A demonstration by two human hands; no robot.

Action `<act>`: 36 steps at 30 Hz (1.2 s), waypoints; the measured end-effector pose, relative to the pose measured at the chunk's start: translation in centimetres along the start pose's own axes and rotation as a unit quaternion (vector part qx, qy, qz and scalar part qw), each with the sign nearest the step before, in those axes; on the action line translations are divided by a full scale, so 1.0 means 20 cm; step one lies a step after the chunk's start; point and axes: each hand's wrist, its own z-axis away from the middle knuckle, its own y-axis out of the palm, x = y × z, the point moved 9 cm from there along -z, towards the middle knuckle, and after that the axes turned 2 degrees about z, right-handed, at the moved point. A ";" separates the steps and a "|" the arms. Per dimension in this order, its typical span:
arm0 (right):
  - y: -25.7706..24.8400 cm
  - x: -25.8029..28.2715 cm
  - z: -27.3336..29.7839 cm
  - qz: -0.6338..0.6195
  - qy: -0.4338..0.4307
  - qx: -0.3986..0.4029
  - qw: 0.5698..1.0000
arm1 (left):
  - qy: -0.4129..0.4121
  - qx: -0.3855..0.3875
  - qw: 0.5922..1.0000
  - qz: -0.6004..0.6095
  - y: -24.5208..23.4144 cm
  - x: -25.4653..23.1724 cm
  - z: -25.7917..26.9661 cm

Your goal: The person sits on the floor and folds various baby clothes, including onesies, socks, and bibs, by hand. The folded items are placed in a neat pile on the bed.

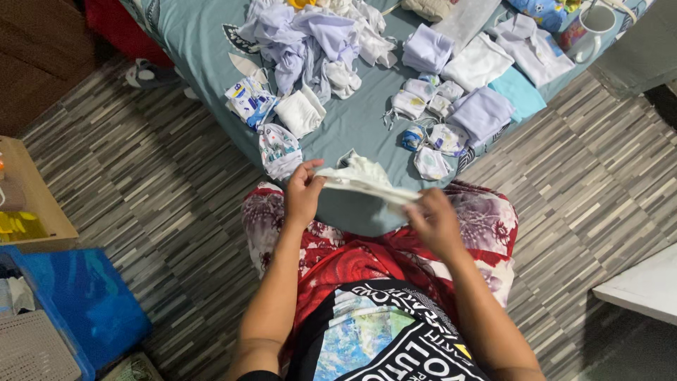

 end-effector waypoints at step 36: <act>-0.38 0.42 -0.29 -0.038 -0.074 -0.025 0.996 | 0.051 0.057 0.983 0.165 0.13 -0.42 -0.10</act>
